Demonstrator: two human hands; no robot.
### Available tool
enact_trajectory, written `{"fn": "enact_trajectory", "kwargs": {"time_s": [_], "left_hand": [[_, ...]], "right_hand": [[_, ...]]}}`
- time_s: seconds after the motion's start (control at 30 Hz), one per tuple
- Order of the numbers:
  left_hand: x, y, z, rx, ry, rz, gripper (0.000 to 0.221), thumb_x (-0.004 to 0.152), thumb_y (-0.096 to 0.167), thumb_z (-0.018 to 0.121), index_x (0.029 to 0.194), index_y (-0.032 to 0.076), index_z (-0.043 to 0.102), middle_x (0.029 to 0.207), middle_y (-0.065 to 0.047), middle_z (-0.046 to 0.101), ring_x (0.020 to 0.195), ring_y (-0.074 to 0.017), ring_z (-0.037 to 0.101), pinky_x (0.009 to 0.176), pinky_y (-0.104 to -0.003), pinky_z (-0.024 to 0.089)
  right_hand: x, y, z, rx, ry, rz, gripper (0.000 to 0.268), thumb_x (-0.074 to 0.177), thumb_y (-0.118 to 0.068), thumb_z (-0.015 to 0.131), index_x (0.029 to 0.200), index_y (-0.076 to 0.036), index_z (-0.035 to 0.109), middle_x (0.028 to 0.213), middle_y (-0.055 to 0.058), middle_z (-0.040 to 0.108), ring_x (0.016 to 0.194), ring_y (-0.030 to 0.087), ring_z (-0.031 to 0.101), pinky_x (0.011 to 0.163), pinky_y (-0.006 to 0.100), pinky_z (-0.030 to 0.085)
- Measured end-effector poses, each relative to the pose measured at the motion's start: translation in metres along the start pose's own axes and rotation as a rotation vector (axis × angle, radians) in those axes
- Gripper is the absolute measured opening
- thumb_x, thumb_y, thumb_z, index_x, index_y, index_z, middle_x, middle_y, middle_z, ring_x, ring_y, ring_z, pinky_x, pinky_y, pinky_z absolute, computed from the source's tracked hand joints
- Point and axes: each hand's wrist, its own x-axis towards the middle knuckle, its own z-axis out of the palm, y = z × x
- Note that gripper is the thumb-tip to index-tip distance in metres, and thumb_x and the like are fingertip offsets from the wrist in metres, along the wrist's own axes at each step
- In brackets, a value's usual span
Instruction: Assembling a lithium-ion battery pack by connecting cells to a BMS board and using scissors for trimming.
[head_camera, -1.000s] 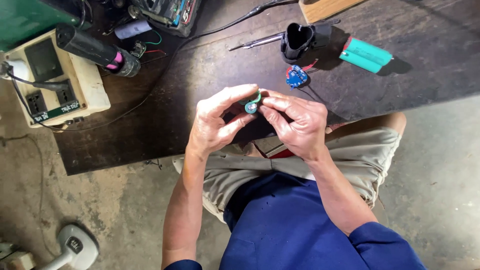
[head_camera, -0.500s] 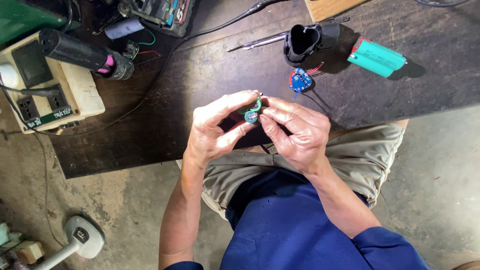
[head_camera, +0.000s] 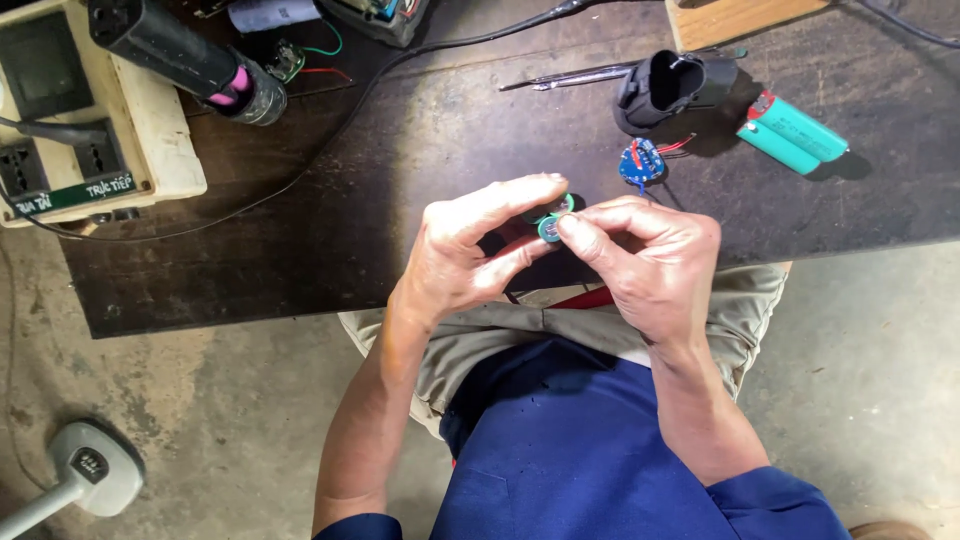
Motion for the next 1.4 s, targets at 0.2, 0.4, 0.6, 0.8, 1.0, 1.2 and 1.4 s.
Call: {"fn": "enact_trajectory", "kwargs": {"time_s": [0.2, 0.4, 0.6, 0.8, 1.0, 1.2, 1.4], "left_hand": [[-0.001, 0.000, -0.005, -0.038, -0.001, -0.058, 0.039, 0.094, 0.009, 0.081, 0.131, 0.014, 0.070, 0.123, -0.013, 0.075, 0.093, -0.0268, 0.080, 0.077, -0.034, 0.064], [0.001, 0.004, -0.006, -0.033, 0.002, -0.039, 0.041, 0.092, 0.009, 0.082, 0.131, 0.013, 0.070, 0.122, -0.013, 0.075, 0.086, -0.0258, 0.080, 0.072, -0.034, 0.064], [-0.001, 0.004, -0.008, -0.040, -0.024, -0.115, 0.046, 0.090, 0.010, 0.082, 0.133, 0.008, 0.066, 0.110, -0.013, 0.074, 0.073, -0.0211, 0.075, 0.063, -0.031, 0.062], [-0.002, 0.004, -0.002, -0.587, 0.105, -0.341, 0.059, 0.096, 0.007, 0.072, 0.148, 0.004, 0.047, 0.121, -0.019, 0.070, 0.070, -0.0133, 0.069, 0.058, -0.022, 0.059], [-0.031, -0.011, 0.037, -1.207, 0.267, -0.520, 0.056, 0.097, 0.012, 0.067, 0.147, 0.003, 0.045, 0.110, -0.027, 0.069, 0.064, -0.0208, 0.071, 0.052, -0.027, 0.059], [-0.026, 0.025, 0.072, -1.254, 0.405, -0.581, 0.053, 0.105, 0.023, 0.059, 0.151, 0.000, 0.044, 0.082, -0.013, 0.072, 0.064, -0.0129, 0.068, 0.071, -0.027, 0.058], [-0.024, 0.022, 0.078, -1.167, 0.418, -0.607, 0.055, 0.105, 0.022, 0.056, 0.151, -0.005, 0.042, 0.127, -0.023, 0.067, 0.081, -0.0175, 0.075, 0.062, -0.020, 0.061]], "right_hand": [[0.004, -0.004, 0.007, -0.054, 0.004, -0.010, 0.014, 0.094, 0.003, 0.080, 0.082, 0.005, 0.075, 0.079, 0.017, 0.072, 0.074, 0.017, 0.066, 0.069, 0.035, 0.057], [0.003, -0.002, 0.011, -0.051, 0.039, -0.067, 0.018, 0.096, 0.003, 0.078, 0.078, 0.004, 0.074, 0.077, 0.015, 0.072, 0.073, 0.018, 0.069, 0.070, 0.034, 0.057], [-0.010, 0.019, -0.001, 0.001, -0.027, -0.106, 0.010, 0.099, -0.001, 0.072, 0.091, 0.001, 0.078, 0.082, 0.015, 0.073, 0.080, 0.023, 0.073, 0.076, 0.038, 0.059], [-0.025, 0.019, -0.020, 0.186, 0.059, -0.023, 0.015, 0.099, 0.004, 0.068, 0.114, 0.008, 0.070, 0.100, 0.017, 0.074, 0.096, 0.016, 0.070, 0.092, 0.033, 0.058], [-0.031, 0.013, -0.021, 0.277, -0.037, -0.082, 0.071, 0.068, 0.004, 0.093, 0.132, 0.007, 0.063, 0.115, 0.018, 0.074, 0.107, 0.019, 0.069, 0.100, 0.040, 0.055], [-0.025, 0.009, -0.028, 0.091, 0.105, -0.256, 0.048, 0.075, -0.007, 0.093, 0.117, 0.006, 0.075, 0.101, 0.018, 0.073, 0.084, 0.026, 0.076, 0.080, 0.037, 0.062], [-0.020, 0.017, -0.031, 0.139, 0.120, -0.275, 0.046, 0.079, -0.009, 0.091, 0.119, 0.006, 0.073, 0.095, 0.018, 0.071, 0.079, 0.025, 0.074, 0.076, 0.041, 0.063]]}}
